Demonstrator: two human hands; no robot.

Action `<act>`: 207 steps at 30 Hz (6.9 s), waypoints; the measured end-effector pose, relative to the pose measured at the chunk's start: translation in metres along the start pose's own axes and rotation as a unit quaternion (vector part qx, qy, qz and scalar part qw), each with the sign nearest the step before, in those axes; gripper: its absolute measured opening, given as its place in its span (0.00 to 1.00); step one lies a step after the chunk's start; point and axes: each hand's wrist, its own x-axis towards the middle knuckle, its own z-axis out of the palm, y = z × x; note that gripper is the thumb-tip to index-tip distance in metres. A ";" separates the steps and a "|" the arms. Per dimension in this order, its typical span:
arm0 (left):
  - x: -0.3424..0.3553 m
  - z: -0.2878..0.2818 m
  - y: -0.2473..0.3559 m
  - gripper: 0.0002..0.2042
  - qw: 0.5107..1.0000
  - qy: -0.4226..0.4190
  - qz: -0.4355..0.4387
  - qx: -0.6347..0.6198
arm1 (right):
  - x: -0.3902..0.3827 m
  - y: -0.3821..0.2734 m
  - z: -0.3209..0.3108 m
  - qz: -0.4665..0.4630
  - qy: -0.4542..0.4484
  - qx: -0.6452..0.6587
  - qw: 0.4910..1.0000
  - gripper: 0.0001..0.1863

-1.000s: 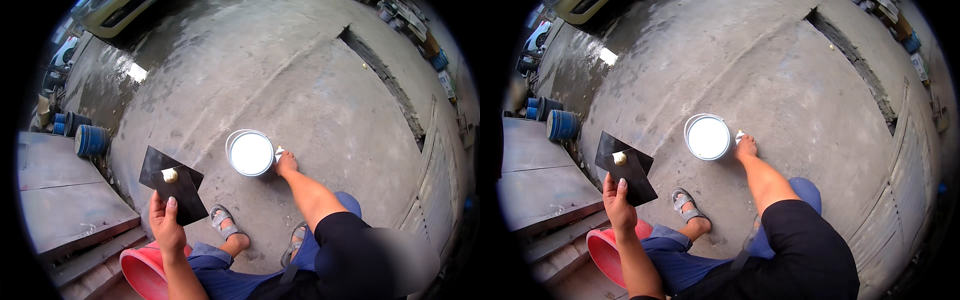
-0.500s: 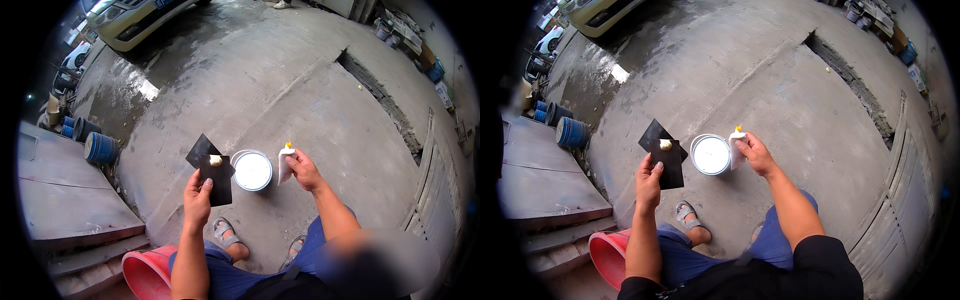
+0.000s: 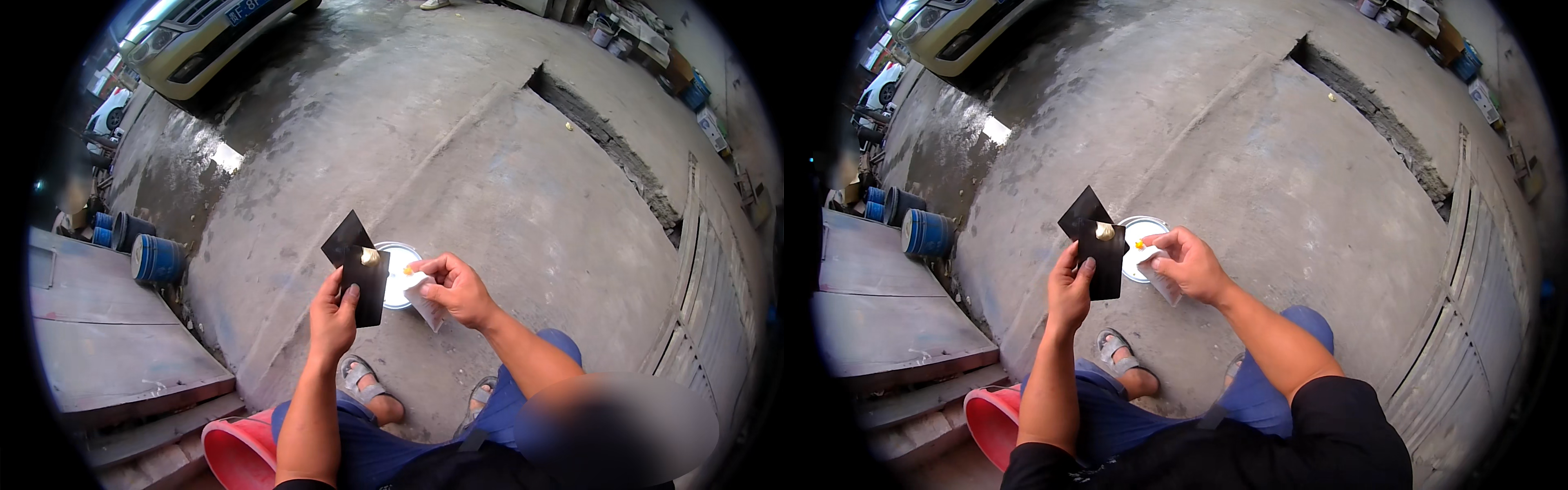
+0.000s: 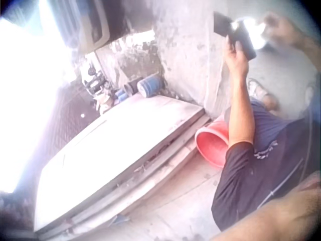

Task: The person mixes a yellow paste with a hardener on a black mixing board using a putty knife. They then apply the mixed filler to a specific area on the front bumper of a silver van, smoothing it over the surface.

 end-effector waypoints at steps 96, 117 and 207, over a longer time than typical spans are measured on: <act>-0.011 0.020 0.004 0.15 0.992 -0.093 -0.005 0.088 | -0.004 -0.002 -0.012 -0.019 -0.039 -0.016 0.999 0.06; -0.015 0.026 0.005 0.15 0.990 -0.100 -0.003 0.096 | -0.008 -0.005 -0.011 -0.053 -0.037 -0.026 0.998 0.07; -0.008 -0.026 0.015 0.20 0.974 -0.003 -0.087 -0.209 | 0.036 0.015 -0.022 -0.025 0.083 -0.521 0.849 0.17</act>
